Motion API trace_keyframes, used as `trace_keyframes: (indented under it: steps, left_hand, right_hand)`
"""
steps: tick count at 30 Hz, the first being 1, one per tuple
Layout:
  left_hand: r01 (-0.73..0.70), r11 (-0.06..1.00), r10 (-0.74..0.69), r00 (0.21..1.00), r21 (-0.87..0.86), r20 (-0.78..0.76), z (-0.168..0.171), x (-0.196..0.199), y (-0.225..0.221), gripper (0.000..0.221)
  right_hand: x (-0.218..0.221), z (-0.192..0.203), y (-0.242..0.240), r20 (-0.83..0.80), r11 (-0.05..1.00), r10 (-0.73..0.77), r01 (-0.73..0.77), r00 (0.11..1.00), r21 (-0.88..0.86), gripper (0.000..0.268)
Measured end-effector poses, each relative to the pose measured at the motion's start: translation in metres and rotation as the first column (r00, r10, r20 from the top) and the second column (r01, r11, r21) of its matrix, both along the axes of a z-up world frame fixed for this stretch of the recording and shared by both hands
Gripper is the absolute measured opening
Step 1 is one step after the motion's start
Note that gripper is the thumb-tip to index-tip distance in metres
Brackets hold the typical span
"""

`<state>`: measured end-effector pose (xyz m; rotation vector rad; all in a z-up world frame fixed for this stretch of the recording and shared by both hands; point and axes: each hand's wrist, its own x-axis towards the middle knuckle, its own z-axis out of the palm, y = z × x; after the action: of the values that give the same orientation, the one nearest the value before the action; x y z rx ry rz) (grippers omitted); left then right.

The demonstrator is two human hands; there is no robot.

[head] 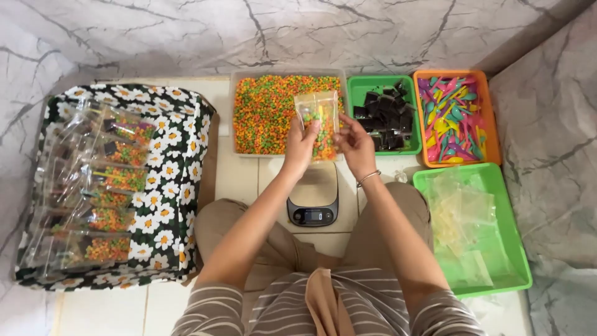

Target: Filling small plastic bags with colorful grains, weighing them on a scale, and adding decorative sticks and ties.

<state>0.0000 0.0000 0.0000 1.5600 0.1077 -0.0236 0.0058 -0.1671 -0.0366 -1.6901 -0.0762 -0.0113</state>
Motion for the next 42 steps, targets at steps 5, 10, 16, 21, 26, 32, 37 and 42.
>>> trace_keyframes:
  steps: [5,10,16,21,26,32,37,42]
  left_hand:
    - [0.056,0.998,-0.059,0.974,-0.02,-0.218,-0.008,-0.007,0.016,0.075]
    - [0.062,0.996,-0.079,0.949,-0.064,-0.304,-0.048,-0.001,0.024,0.072]
    - [-0.125,0.973,0.088,0.978,-0.193,-0.189,-0.115,0.012,0.017,0.051]
    - [-0.143,0.945,0.065,0.963,-0.295,-0.261,-0.133,0.017,0.014,0.049]
    - [-0.156,0.924,0.065,0.963,-0.35,-0.26,-0.157,0.025,0.012,0.051]
    - [-0.08,0.958,0.015,0.974,-0.275,-0.228,-0.118,0.018,0.016,0.057]
    - [0.047,0.975,-0.05,0.999,-0.217,-0.008,-0.08,0.01,0.022,0.063]
    - [0.125,0.991,-0.11,0.959,-0.043,0.26,-0.069,0.016,0.025,0.064]
  right_hand:
    - [0.006,-0.052,0.012,-0.152,0.999,-0.041,0.039,0.988,-0.012,0.06]
    - [0.024,-0.122,0.008,-0.259,0.999,-0.015,0.002,0.966,-0.051,0.049]
    - [0.017,-0.081,0.016,-0.235,0.953,-0.217,0.153,0.947,-0.261,0.087]
    - [0.019,-0.074,0.014,-0.304,0.959,-0.184,0.103,0.935,-0.263,0.063]
    - [0.014,-0.067,0.012,-0.303,0.984,-0.072,0.018,0.95,-0.176,0.05]
    - [0.015,-0.072,0.011,-0.194,0.999,-0.019,0.011,0.981,-0.045,0.045]
    - [0.025,-0.064,0.006,-0.066,0.999,-0.016,0.02,0.998,0.051,0.036]
    - [0.029,-0.041,0.009,-0.039,0.986,-0.108,0.112,0.993,0.126,0.022]
